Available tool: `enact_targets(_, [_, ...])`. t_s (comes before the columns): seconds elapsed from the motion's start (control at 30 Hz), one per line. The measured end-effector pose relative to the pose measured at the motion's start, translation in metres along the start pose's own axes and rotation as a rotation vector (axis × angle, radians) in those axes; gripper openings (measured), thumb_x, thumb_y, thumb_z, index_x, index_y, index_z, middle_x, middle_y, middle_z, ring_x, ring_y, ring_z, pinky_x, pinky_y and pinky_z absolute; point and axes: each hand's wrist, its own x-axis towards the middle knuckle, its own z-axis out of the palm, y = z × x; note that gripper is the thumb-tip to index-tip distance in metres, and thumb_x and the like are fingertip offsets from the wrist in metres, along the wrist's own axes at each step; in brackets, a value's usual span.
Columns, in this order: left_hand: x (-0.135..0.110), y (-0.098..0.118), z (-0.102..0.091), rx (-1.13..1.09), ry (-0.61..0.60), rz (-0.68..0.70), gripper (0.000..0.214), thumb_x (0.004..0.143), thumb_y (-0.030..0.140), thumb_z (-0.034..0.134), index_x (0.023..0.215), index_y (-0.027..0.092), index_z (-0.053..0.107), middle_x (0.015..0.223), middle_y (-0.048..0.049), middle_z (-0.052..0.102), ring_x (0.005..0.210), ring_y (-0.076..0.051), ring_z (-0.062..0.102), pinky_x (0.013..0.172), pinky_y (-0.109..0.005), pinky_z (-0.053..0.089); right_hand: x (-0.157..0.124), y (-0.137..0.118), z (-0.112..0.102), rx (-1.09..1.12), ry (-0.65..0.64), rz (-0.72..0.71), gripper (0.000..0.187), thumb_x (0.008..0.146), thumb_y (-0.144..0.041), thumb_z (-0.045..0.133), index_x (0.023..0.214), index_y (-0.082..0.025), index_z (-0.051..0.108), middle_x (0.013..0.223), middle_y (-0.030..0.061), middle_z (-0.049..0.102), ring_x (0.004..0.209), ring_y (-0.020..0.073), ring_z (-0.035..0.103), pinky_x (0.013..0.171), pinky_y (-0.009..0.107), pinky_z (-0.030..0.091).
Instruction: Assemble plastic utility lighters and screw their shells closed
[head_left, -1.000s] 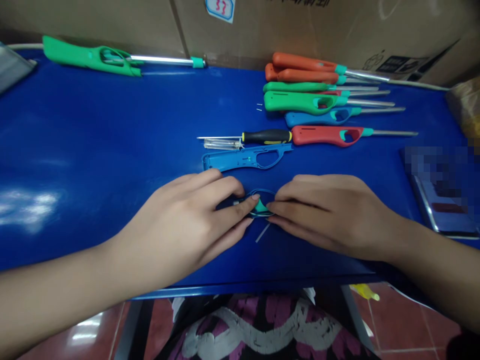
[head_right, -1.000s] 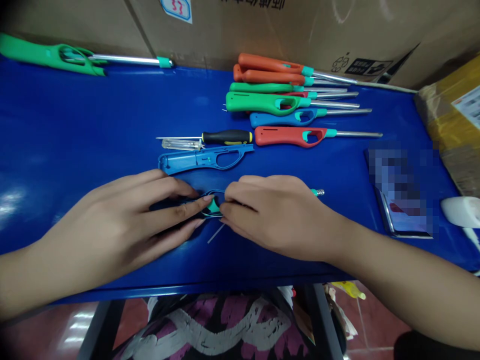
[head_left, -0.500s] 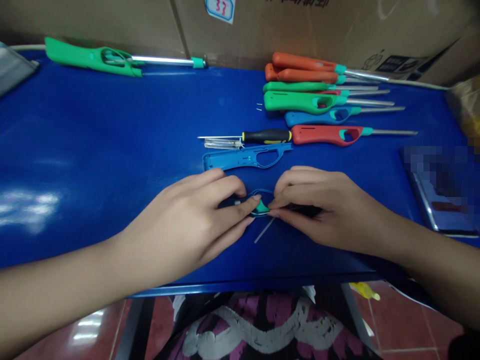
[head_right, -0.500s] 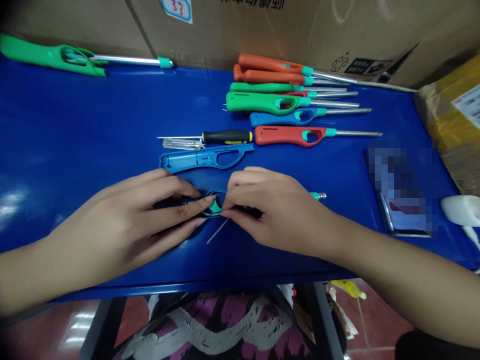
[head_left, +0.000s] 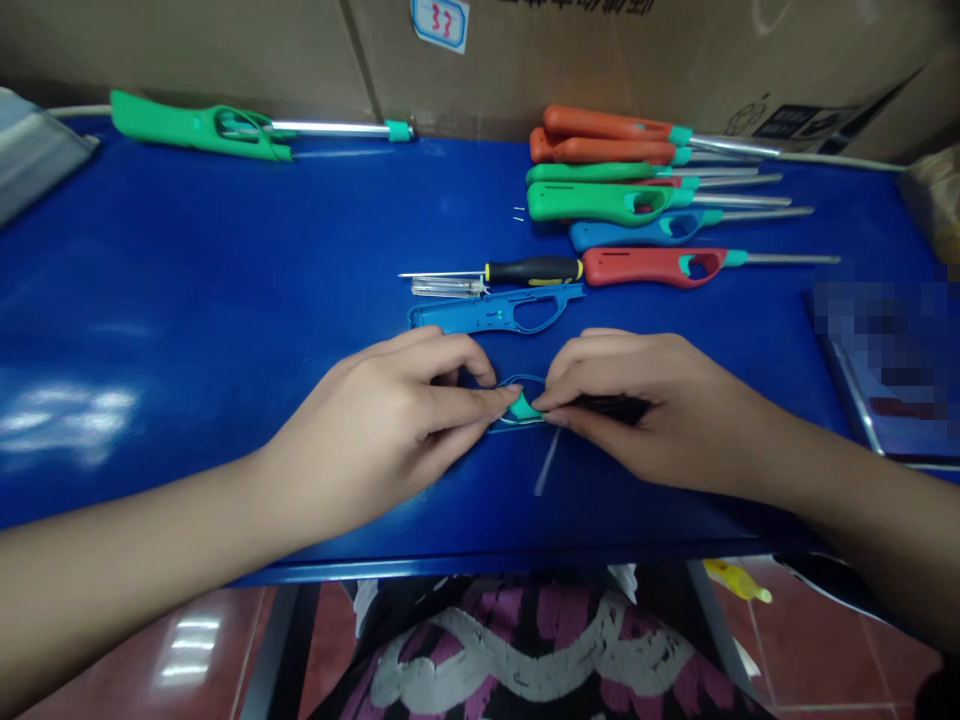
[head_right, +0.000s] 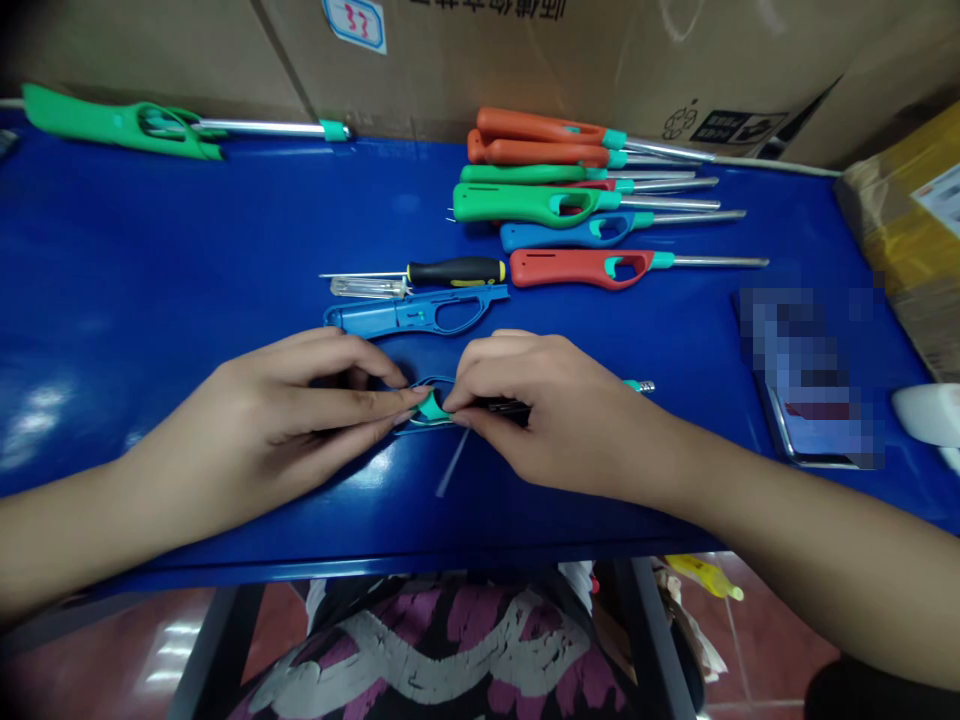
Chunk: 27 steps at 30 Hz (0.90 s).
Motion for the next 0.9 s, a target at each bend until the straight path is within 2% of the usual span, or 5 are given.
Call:
enact_targets(0.37, [0.001, 0.001, 0.002, -0.007, 0.006, -0.049, 0.018, 0.101, 0.030, 0.063, 0.110, 0.028, 0.079, 0.107, -0.0044, 0.072, 0.093, -0.019, 0.067, 0.079, -0.032, 0.054, -0.002, -0.005, 0.001, -0.162, -0.018, -0.032, 0.017, 0.099, -0.018, 0.060, 0.092, -0.017, 0.076, 0.089, 0.0033, 0.072, 0.084, 0.0155, 0.064, 0.080, 0.031, 0.049])
enact_targets(0.53, [0.001, -0.001, -0.001, 0.025, -0.006, -0.014, 0.020, 0.102, 0.030, 0.062, 0.113, 0.028, 0.078, 0.109, -0.0047, 0.072, 0.094, -0.019, 0.067, 0.077, -0.032, 0.054, -0.004, -0.004, -0.001, -0.154, -0.051, -0.023, 0.017, 0.100, -0.019, 0.059, 0.103, -0.017, 0.076, 0.101, 0.0041, 0.071, 0.092, 0.0147, 0.065, 0.085, 0.028, 0.049])
enact_targets(0.67, [0.000, -0.003, -0.004, 0.069, -0.019, 0.033, 0.023, 0.101, 0.026, 0.061, 0.119, 0.025, 0.076, 0.111, -0.0061, 0.072, 0.094, -0.020, 0.067, 0.079, -0.035, 0.054, -0.004, -0.004, -0.005, -0.104, -0.056, 0.034, 0.016, 0.098, -0.016, 0.060, 0.097, -0.017, 0.075, 0.102, 0.0041, 0.069, 0.090, 0.0120, 0.066, 0.081, 0.024, 0.049])
enact_targets(0.73, [0.000, -0.002, -0.007, 0.087, 0.016, 0.060, 0.024, 0.100, 0.024, 0.063, 0.121, 0.023, 0.074, 0.111, -0.0069, 0.072, 0.094, -0.021, 0.067, 0.082, -0.037, 0.054, -0.004, -0.004, -0.006, -0.085, -0.053, 0.045, 0.014, 0.097, -0.016, 0.061, 0.094, -0.017, 0.074, 0.100, 0.0036, 0.068, 0.087, 0.0118, 0.066, 0.079, 0.024, 0.050])
enact_targets(0.9, [-0.004, 0.010, -0.015, 0.170, 0.040, 0.103, 0.015, 0.098, 0.025, 0.065, 0.109, 0.022, 0.074, 0.107, -0.0062, 0.072, 0.089, -0.023, 0.065, 0.077, -0.040, 0.052, -0.004, -0.003, -0.005, -0.074, -0.047, 0.049, 0.014, 0.097, -0.013, 0.060, 0.094, -0.018, 0.073, 0.099, 0.0034, 0.068, 0.088, 0.0124, 0.066, 0.079, 0.025, 0.051])
